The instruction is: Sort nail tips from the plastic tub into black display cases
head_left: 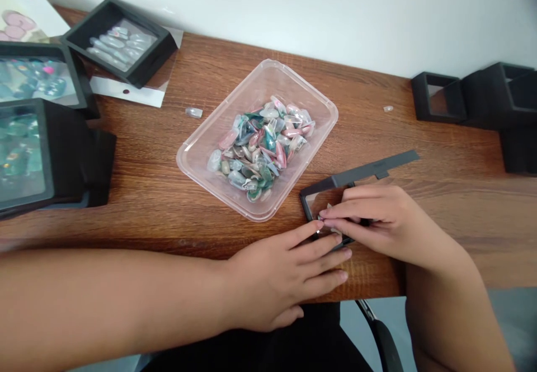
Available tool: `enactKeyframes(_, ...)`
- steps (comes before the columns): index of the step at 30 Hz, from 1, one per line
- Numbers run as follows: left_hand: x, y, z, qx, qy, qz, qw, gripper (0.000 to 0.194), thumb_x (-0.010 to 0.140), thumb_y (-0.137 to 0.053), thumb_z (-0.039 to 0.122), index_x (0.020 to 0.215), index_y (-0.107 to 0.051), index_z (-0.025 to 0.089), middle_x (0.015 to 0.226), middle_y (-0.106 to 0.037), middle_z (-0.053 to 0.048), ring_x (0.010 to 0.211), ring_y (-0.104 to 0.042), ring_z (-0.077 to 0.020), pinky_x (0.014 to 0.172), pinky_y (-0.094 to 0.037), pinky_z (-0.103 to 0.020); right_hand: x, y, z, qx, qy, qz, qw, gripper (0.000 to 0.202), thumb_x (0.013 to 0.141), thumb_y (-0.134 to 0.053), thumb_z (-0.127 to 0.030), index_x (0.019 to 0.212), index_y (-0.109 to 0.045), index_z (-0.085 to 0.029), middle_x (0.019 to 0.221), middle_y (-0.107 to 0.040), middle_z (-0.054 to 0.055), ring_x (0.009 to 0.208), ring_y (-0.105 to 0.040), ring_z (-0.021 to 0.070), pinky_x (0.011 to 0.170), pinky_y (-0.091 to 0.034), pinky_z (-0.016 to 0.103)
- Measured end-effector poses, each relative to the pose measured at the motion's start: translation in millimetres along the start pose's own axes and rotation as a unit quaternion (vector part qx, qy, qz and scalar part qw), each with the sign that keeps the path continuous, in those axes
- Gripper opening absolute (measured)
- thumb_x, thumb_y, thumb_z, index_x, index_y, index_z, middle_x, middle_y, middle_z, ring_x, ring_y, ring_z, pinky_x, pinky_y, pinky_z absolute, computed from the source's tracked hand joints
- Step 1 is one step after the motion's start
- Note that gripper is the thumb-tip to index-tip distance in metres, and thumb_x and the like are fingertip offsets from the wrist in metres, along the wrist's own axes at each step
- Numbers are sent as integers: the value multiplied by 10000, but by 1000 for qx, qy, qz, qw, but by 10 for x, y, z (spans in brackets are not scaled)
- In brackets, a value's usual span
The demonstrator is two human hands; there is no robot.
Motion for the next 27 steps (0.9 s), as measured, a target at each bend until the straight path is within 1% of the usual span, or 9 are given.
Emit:
enactKeyframes(2, 4, -8, 1, 1, 3, -3, 1000, 753, 943, -587, 623, 1605, -517, 272, 1715, -469, 12, 1623, -375, -256, 1366, -297, -461, 5, 9, 5, -6, -5, 6, 1000, 99, 1014, -696, -222, 1040, -784, -259, 816, -741, -44, 706, -655, 56, 646, -452, 212)
enactKeyframes(5, 9, -20, 7, 0, 1, -4, 1000, 781, 911, -618, 625, 1600, -525, 270, 1706, -483, 7, 1617, -386, -272, 1359, -312, -467, 19, 21, -2, -44, -22, 27, 998, 87, 1023, -683, -240, 1020, -769, -246, 856, -767, -35, 711, -671, 61, 660, -471, 208)
enactKeyframes(10, 1, -16, -6, 3, 4, 3, 1000, 785, 910, -622, 619, 1606, -517, 272, 1707, -482, 8, 1611, -393, -261, 1356, -315, -463, 52, -8, -111, -123, -14, 60, 991, 77, 1005, -663, -216, 969, -730, -226, 790, -734, -33, 697, -667, 85, 638, -457, 224)
enactKeyframes(13, 3, -7, -9, -5, 2, 2, 1000, 764, 926, -610, 613, 1603, -523, 269, 1701, -491, 5, 1604, -402, -258, 1348, -328, -465, 75, -27, -165, -157, -12, 75, 985, 85, 988, -640, -208, 926, -696, -222, 798, -751, -31, 698, -686, 98, 647, -470, 239)
enactKeyframes(15, 7, 5, -8, -15, -1, 7, 1000, 755, 933, -607, 612, 1597, -533, 261, 1690, -506, -3, 1595, -411, -259, 1344, -332, -467, 90, -40, -181, -169, -20, 81, 982, 105, 990, -617, -225, 902, -675, -221, 784, -749, -34, 672, -684, 99, 640, -477, 243)
enactKeyframes(18, 14, 15, -16, -23, 1, 13, 1000, 736, 938, -610, 602, 1585, -550, 256, 1673, -528, -9, 1584, -423, -260, 1340, -334, -463, 102, -55, -189, -183, -37, 94, 978, 142, 1002, -601, -261, 877, -658, -225, 725, -718, -42, 617, -657, 100, 600, -455, 252)
enactKeyframes(22, 16, 9, -19, -30, 3, 9, 999, 714, 948, -597, 590, 1580, -554, 260, 1671, -531, -6, 1592, -413, -257, 1344, -321, -455, 101, -79, -193, -187, -49, 113, 975, 159, 1011, -623, -286, 866, -658, -232, 739, -726, -50, 597, -625, 96, 602, -441, 261)
enactKeyframes(27, 11, 22, -15, -31, -1, 9, 999, 725, 945, -613, 589, 1583, -550, 251, 1666, -537, -9, 1587, -420, -259, 1336, -341, -462, 100, -90, -168, -190, -64, 122, 972, 189, 1019, -616, -310, 856, -669, -232, 689, -682, -54, 582, -598, 99, 590, -408, 265)
Point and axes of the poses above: each hand's wrist, its own x-axis towards the middle knuckle, its own y-axis out of the back of the hand, z = x × y, the point moved 8 cm from there along x, towards the middle knuckle
